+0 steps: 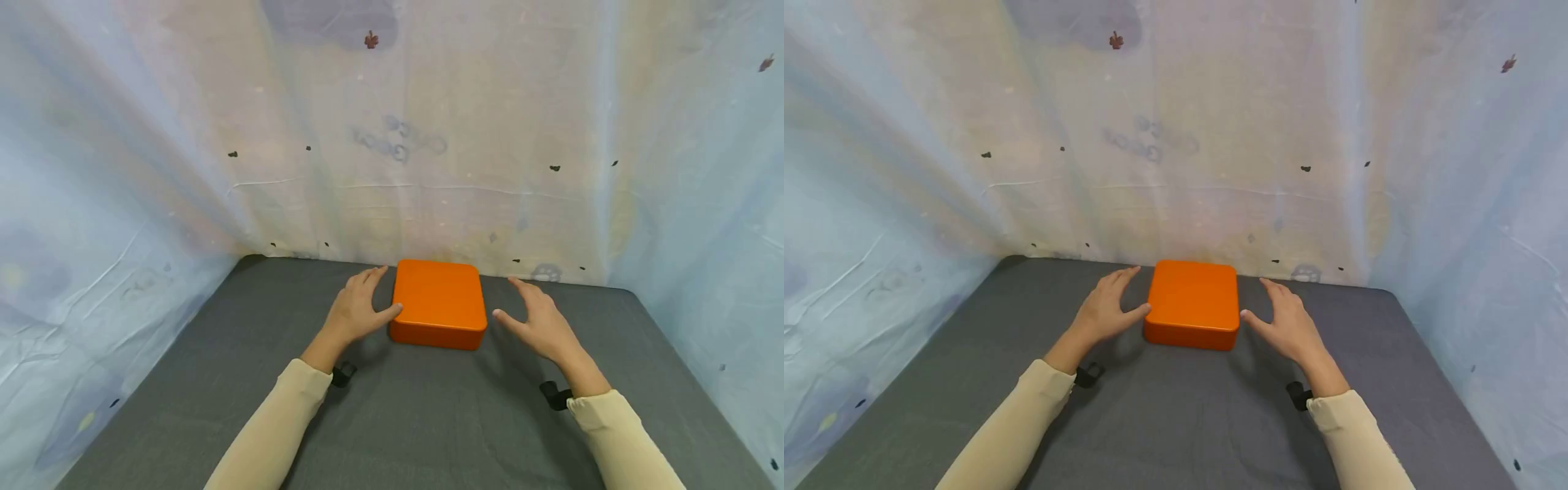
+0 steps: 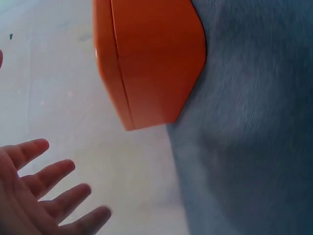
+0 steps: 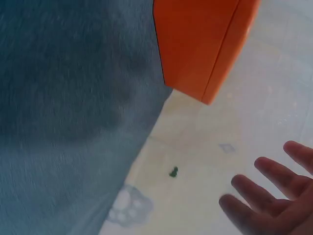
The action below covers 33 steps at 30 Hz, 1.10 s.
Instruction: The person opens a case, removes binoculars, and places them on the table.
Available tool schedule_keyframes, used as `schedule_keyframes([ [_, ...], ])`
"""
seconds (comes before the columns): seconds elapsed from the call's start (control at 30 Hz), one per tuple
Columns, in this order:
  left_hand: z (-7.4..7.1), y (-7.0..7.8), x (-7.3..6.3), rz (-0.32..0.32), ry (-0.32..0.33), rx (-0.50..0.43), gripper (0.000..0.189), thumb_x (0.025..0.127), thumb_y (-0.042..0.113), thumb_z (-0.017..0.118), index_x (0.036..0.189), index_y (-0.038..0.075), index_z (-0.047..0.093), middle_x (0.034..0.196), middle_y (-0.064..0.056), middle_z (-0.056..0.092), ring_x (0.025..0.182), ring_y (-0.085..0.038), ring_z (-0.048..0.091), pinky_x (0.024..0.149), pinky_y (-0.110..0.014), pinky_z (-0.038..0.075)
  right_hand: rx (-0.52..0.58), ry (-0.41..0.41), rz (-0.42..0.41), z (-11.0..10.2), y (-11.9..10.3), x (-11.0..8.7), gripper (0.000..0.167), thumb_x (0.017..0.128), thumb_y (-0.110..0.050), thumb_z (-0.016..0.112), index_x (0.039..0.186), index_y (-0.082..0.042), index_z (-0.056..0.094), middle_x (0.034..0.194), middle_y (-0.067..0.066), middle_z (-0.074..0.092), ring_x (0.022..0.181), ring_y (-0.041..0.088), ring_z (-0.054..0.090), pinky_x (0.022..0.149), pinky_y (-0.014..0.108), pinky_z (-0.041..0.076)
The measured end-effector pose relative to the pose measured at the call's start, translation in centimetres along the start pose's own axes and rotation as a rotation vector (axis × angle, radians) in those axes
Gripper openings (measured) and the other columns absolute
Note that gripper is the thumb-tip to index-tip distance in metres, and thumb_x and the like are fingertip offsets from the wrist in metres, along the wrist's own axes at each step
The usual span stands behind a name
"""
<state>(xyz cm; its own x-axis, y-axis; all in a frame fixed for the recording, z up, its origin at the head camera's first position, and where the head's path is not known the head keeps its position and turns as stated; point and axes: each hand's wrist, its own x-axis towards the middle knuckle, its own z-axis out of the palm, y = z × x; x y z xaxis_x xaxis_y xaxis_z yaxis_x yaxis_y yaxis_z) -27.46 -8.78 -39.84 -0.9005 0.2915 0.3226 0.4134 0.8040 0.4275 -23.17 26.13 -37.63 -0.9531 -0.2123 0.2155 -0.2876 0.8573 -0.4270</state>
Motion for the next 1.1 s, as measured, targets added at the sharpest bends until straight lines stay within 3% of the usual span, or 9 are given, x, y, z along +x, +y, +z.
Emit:
schedule_keyframes([
  [0.1,0.6,-0.2,0.1,-0.072,-0.057,-0.146,0.079,0.085,0.064,0.057,0.151,0.027,0.032,0.154,-0.004,0.036,0.139,-0.032,0.037,0.105,-0.058,0.039,0.120,-0.035,0.036,0.5,-0.1,0.3,0.080,0.093,-0.051,0.056,0.153,-0.009,0.024,0.153,0.024,0.030,0.135,0.047,0.033,0.103,0.067,0.033],
  [0.27,1.8,-0.3,0.4,-0.137,-0.102,-0.386,0.076,0.088,0.056,0.061,0.150,0.020,0.035,0.151,-0.004,0.039,0.135,-0.030,0.042,0.106,-0.054,0.040,0.289,-0.060,0.084,1.6,0.0,0.6,0.078,0.092,-0.046,0.061,0.153,-0.012,0.025,0.153,0.022,0.032,0.132,0.047,0.040,0.102,0.060,0.041],
  [0.43,3.0,-0.4,0.5,-0.186,-0.114,-0.541,0.072,0.089,0.052,0.061,0.148,0.019,0.038,0.149,-0.006,0.042,0.130,-0.030,0.048,0.100,-0.052,0.046,0.352,-0.084,0.110,2.9,0.3,0.9,0.082,0.088,-0.045,0.067,0.152,-0.014,0.026,0.154,0.021,0.031,0.133,0.045,0.041,0.101,0.057,0.044],
  [0.63,3.6,-0.5,0.6,-0.221,-0.118,-0.607,0.071,0.088,0.051,0.063,0.147,0.019,0.039,0.149,-0.006,0.042,0.130,-0.031,0.049,0.102,-0.051,0.045,0.369,-0.110,0.119,3.6,0.2,1.2,0.085,0.086,-0.043,0.071,0.152,-0.013,0.027,0.155,0.020,0.030,0.133,0.045,0.041,0.099,0.055,0.046],
  [1.1,4.5,-0.9,0.1,-0.233,-0.149,-0.617,0.080,0.080,0.045,0.074,0.148,0.022,0.038,0.153,-0.006,0.037,0.132,-0.031,0.047,0.102,-0.052,0.044,0.474,-0.178,0.116,5.0,0.4,1.6,0.086,0.085,-0.036,0.073,0.152,-0.010,0.026,0.157,0.018,0.027,0.133,0.041,0.045,0.094,0.049,0.052],
])
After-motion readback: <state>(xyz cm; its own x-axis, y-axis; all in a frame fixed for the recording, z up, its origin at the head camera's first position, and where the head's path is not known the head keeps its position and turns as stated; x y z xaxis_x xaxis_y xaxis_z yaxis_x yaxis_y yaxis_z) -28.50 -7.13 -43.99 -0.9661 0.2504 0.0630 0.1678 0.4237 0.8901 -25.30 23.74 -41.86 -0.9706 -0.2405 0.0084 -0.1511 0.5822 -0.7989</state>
